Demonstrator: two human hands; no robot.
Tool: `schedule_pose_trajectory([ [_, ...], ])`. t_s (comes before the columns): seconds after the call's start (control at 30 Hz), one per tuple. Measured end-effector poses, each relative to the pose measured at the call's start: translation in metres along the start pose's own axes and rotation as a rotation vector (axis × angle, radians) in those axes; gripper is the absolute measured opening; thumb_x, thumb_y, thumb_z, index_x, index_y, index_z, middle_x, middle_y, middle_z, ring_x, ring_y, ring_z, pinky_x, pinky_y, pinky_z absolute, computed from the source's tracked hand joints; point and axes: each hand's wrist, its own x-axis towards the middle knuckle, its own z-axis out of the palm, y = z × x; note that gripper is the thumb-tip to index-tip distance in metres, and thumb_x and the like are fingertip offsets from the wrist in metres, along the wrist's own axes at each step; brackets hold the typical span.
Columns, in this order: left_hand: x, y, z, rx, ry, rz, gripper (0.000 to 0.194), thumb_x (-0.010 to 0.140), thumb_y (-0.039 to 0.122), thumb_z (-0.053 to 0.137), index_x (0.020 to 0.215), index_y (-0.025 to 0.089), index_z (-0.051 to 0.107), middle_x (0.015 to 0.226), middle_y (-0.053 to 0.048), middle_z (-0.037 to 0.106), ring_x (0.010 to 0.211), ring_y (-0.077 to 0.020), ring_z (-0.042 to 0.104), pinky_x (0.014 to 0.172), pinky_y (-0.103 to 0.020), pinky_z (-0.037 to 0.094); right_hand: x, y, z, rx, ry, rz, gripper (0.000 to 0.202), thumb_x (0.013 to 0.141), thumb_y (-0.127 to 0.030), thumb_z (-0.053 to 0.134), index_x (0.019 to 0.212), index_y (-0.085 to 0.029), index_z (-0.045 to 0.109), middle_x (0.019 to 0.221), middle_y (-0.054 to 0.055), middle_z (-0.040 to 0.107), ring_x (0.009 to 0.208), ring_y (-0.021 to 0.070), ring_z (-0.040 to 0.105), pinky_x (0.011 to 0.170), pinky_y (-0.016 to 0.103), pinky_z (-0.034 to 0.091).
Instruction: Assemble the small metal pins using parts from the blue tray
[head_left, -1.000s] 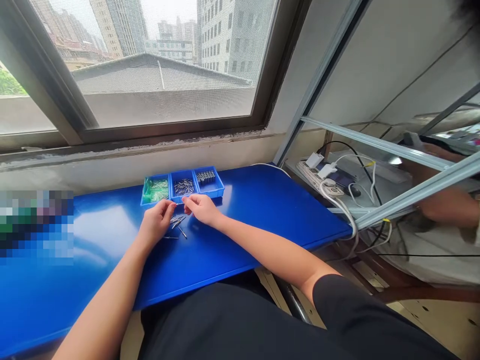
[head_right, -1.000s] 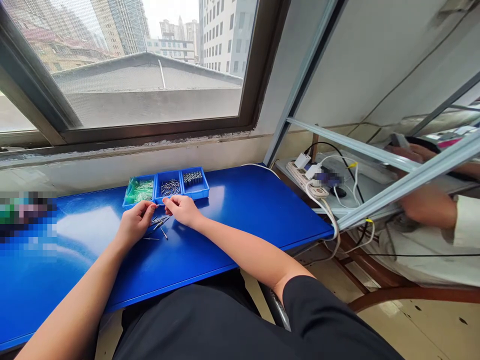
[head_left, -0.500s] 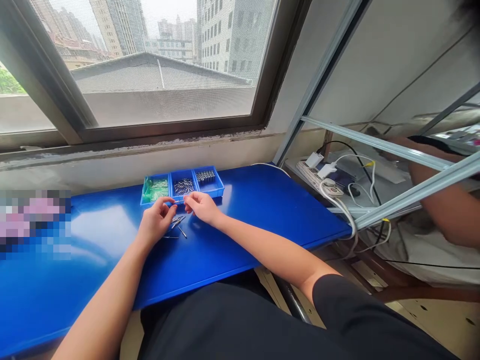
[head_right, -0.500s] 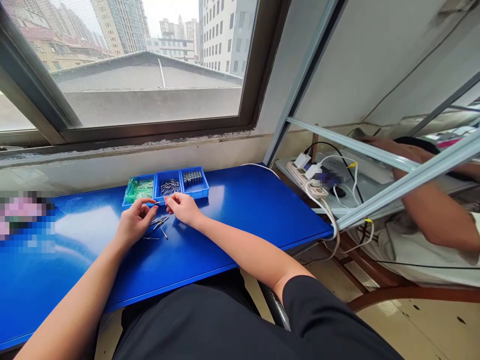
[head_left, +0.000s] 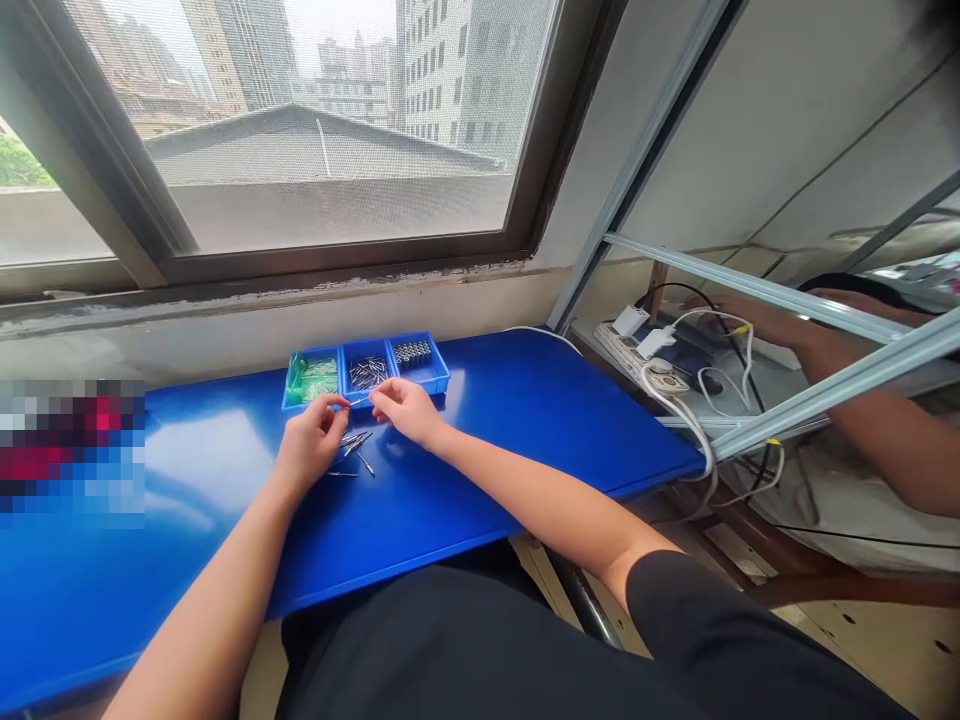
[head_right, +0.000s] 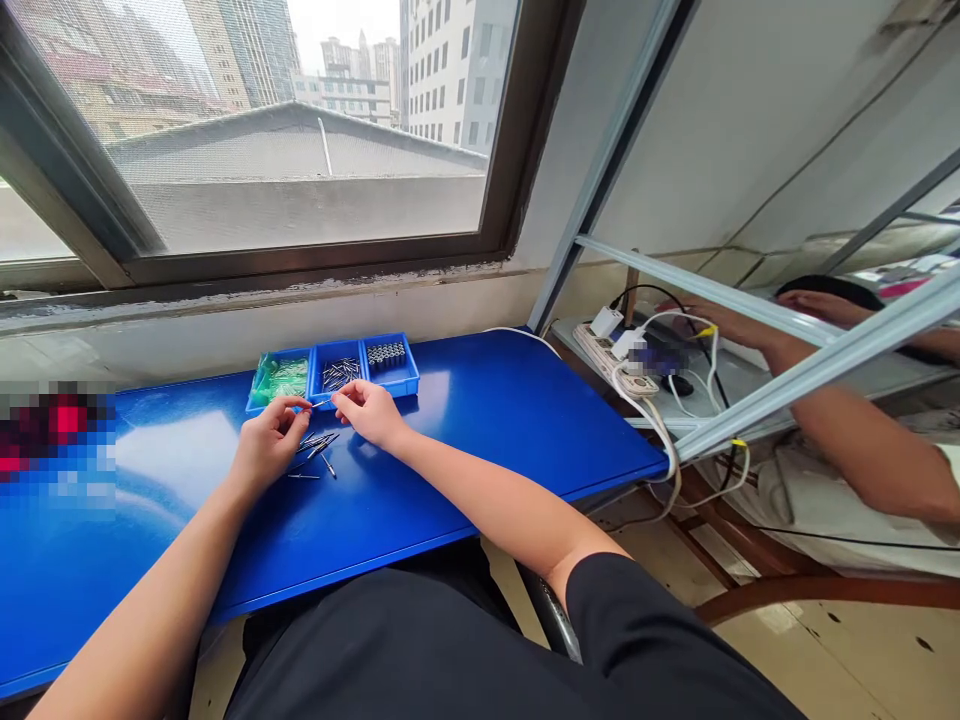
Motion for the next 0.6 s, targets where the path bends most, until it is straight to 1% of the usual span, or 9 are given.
schedule_pose_trajectory([
  [0.13,0.0002,-0.0023,0.001,-0.004,-0.006,0.006,0.021,0.091,0.037,0.054,0.098,0.02,0.063,0.056,0.007,0.046,0.047,-0.0095,0.041,0.052,-0.022,0.035,0.0005,0.0008,0.0003,0.017,-0.013,0.007,0.019,0.081,-0.033,0.069,0.083,-0.016,0.059,0.069,0.0,0.066,0.061,0.0116,0.062,0.059,0.024,0.051],
  [0.23,0.0005,-0.0032,0.0011,0.004,-0.012,0.007,0.021,0.091,0.037,0.053,0.099,0.02,0.063,0.056,0.007,0.047,0.048,-0.0094,0.041,0.052,-0.022,0.036,0.0014,0.0019,-0.0002,0.02,-0.015,0.004,0.018,0.082,-0.032,0.068,0.083,-0.016,0.06,0.069,0.0,0.066,0.061,0.0117,0.061,0.055,0.023,0.049],
  [0.33,0.0007,-0.0021,0.0007,0.004,-0.018,0.006,0.021,0.091,0.037,0.053,0.098,0.02,0.063,0.057,0.007,0.048,0.048,-0.0093,0.042,0.052,-0.022,0.036,0.004,0.0029,-0.0018,0.035,0.018,-0.015,0.017,0.083,-0.031,0.066,0.085,-0.016,0.06,0.072,0.002,0.067,0.061,0.0115,0.062,0.051,0.021,0.047],
  [0.37,0.0007,-0.0017,0.0007,0.001,-0.019,0.005,0.021,0.091,0.037,0.054,0.098,0.02,0.063,0.057,0.007,0.048,0.048,-0.0092,0.042,0.052,-0.022,0.036,0.0051,0.0033,-0.0024,0.048,0.035,-0.03,0.017,0.084,-0.031,0.066,0.088,-0.016,0.061,0.076,0.003,0.069,0.064,0.0117,0.063,0.052,0.021,0.048],
  [0.43,0.0005,-0.0012,0.0008,-0.003,-0.02,0.005,0.021,0.09,0.038,0.054,0.097,0.02,0.063,0.057,0.007,0.049,0.048,-0.0092,0.042,0.052,-0.022,0.036,0.0074,0.0043,-0.0034,0.083,0.057,-0.066,0.021,0.084,-0.031,0.065,0.1,-0.017,0.063,0.093,0.006,0.072,0.074,0.013,0.068,0.055,0.021,0.052],
  [0.5,0.0002,-0.0013,0.0011,-0.004,-0.02,0.006,0.021,0.09,0.038,0.054,0.096,0.02,0.063,0.057,0.006,0.049,0.048,-0.0093,0.042,0.051,-0.022,0.035,0.0086,0.0058,-0.0038,0.1,0.051,-0.096,0.033,0.085,-0.03,0.064,0.116,-0.019,0.061,0.113,0.009,0.07,0.086,0.0147,0.07,0.059,0.022,0.054],
  [0.53,0.0001,-0.0015,0.0012,-0.005,-0.02,0.007,0.021,0.09,0.038,0.054,0.096,0.02,0.063,0.057,0.006,0.049,0.048,-0.0094,0.043,0.051,-0.022,0.035,0.0086,0.0068,-0.0038,0.085,0.045,-0.108,0.037,0.086,-0.029,0.064,0.122,-0.02,0.059,0.119,0.01,0.069,0.09,0.0153,0.07,0.061,0.023,0.055],
  [0.57,0.0,-0.0016,0.0014,-0.005,-0.02,0.007,0.021,0.09,0.038,0.054,0.096,0.02,0.063,0.057,0.006,0.049,0.048,-0.0095,0.043,0.051,-0.022,0.035,0.008,0.0078,-0.0036,0.047,0.04,-0.124,0.038,0.087,-0.028,0.063,0.124,-0.02,0.059,0.12,0.01,0.069,0.091,0.0156,0.07,0.064,0.024,0.056],
  [0.6,-0.0001,-0.0017,0.0014,-0.006,-0.02,0.007,0.021,0.09,0.038,0.054,0.096,0.02,0.063,0.057,0.006,0.049,0.048,-0.0096,0.043,0.051,-0.022,0.035,0.007,0.0089,-0.0033,-0.017,0.033,-0.149,0.036,0.087,-0.028,0.063,0.122,-0.019,0.061,0.117,0.01,0.07,0.091,0.0158,0.07,0.069,0.026,0.057],
])
